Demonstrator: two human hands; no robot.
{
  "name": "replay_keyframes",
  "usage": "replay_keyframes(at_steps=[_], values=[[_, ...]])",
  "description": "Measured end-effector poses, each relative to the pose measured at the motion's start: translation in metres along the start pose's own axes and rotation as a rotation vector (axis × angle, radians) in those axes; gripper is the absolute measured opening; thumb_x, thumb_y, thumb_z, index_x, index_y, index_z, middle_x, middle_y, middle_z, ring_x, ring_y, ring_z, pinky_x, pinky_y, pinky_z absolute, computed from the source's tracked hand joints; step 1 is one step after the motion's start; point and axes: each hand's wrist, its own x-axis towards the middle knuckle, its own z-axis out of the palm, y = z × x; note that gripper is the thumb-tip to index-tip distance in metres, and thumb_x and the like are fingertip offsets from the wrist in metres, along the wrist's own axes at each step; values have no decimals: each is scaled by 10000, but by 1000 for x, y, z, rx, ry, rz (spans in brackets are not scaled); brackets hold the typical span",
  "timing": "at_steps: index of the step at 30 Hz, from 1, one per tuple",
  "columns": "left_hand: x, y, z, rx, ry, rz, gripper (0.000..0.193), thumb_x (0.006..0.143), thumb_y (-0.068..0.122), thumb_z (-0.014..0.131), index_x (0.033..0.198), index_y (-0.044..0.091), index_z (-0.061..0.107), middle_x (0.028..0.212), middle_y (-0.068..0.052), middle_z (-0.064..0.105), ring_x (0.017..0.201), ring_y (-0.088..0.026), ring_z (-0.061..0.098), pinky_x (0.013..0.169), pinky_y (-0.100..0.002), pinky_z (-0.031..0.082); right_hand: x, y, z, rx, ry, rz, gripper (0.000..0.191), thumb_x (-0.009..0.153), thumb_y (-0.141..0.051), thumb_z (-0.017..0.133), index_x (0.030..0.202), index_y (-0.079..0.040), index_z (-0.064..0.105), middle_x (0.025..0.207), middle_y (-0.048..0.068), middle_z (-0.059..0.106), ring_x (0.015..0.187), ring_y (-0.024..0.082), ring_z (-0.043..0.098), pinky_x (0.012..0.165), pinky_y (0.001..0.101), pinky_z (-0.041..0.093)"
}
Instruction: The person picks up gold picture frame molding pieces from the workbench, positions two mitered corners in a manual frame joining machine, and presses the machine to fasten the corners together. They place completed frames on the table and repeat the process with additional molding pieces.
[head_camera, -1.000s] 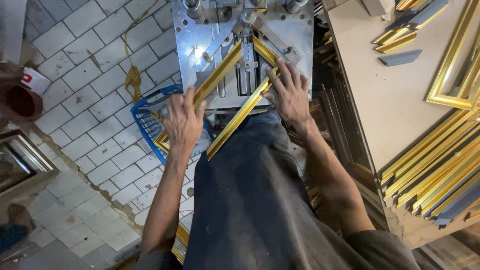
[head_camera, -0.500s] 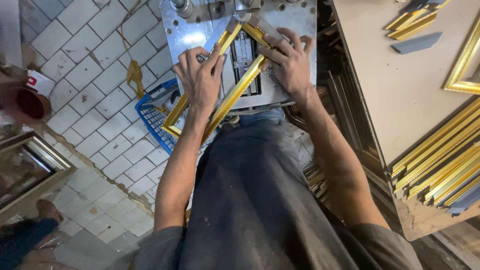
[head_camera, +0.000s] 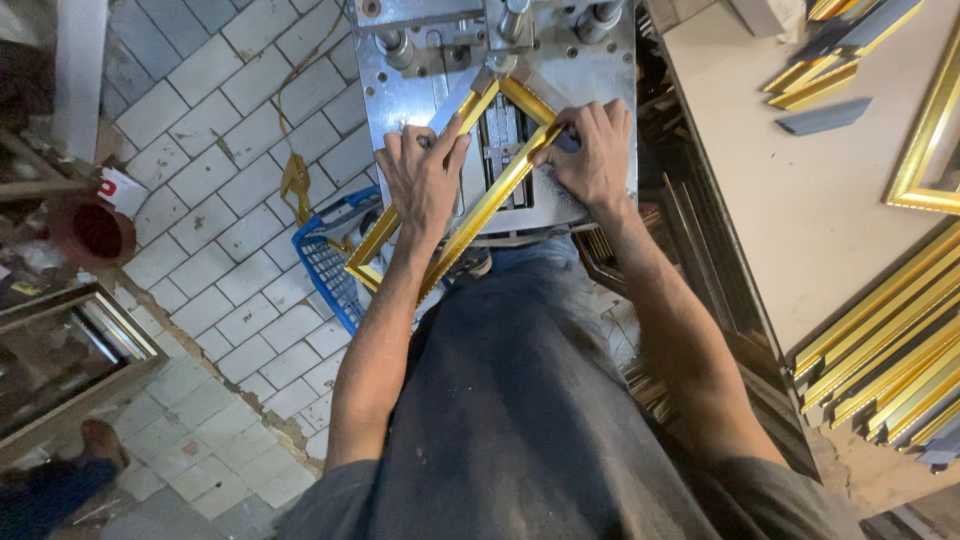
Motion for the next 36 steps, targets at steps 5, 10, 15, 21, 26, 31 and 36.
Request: replay_keyframes(at_steps=[5, 10, 15, 21, 26, 31, 36], values=[[-1, 3, -3, 3, 0, -25, 368, 955, 433, 787, 1302, 323, 736, 957, 23, 501, 936, -231, 435, 815, -445, 364, 0, -4, -5, -75, 51, -58, 454, 762, -386, 931, 1167, -221, 811, 1019, -10, 594, 991, 246, 465, 918, 401, 383], [-5, 3, 1, 29, 12, -22, 319, 982, 414, 777, 1288, 337, 734, 988, 31, 508, 971, -216, 455, 822, -440, 363, 0, -3, -3, -96, 44, -63, 377, 797, -410, 911, 1142, -271, 845, 1004, -34, 598, 985, 238, 463, 899, 395, 391], [-3, 1, 3, 40, -3, -20, 288, 993, 426, 766, 1264, 328, 758, 951, 22, 480, 937, -219, 432, 805, -435, 358, 2, -3, 0, -157, 56, -51, 371, 778, -415, 917, 1124, -300, 846, 974, -30, 587, 950, 238, 453, 853, 398, 382], [-1, 1, 2, 40, 33, -3, 296, 974, 442, 780, 1245, 322, 762, 931, 27, 481, 921, -220, 429, 788, -430, 355, 2, -3, -2, -128, 32, -35, 354, 786, -383, 927, 1119, -295, 845, 948, -32, 576, 944, 238, 456, 858, 399, 372], [1, -1, 1, -9, 39, -9, 319, 972, 404, 791, 1276, 321, 744, 944, 32, 497, 916, -212, 441, 784, -431, 351, 4, -5, -3, -89, 13, -14, 382, 778, -404, 894, 1139, -290, 842, 967, -30, 580, 958, 242, 447, 890, 411, 379], [-3, -4, 6, 41, 38, 15, 350, 995, 428, 779, 1323, 332, 704, 950, 28, 492, 920, -206, 437, 789, -429, 355, -3, 1, -1, -174, -38, -80, 425, 871, -485, 835, 1248, -290, 838, 1039, -3, 552, 981, 242, 403, 890, 407, 367], [-6, -5, 9, 83, 49, 31, 354, 1010, 446, 754, 1341, 335, 697, 950, 31, 488, 921, -209, 435, 785, -424, 354, -7, 5, 2, -152, -57, -68, 338, 903, -477, 832, 1199, -313, 840, 1039, -23, 549, 1012, 233, 421, 889, 394, 367]])
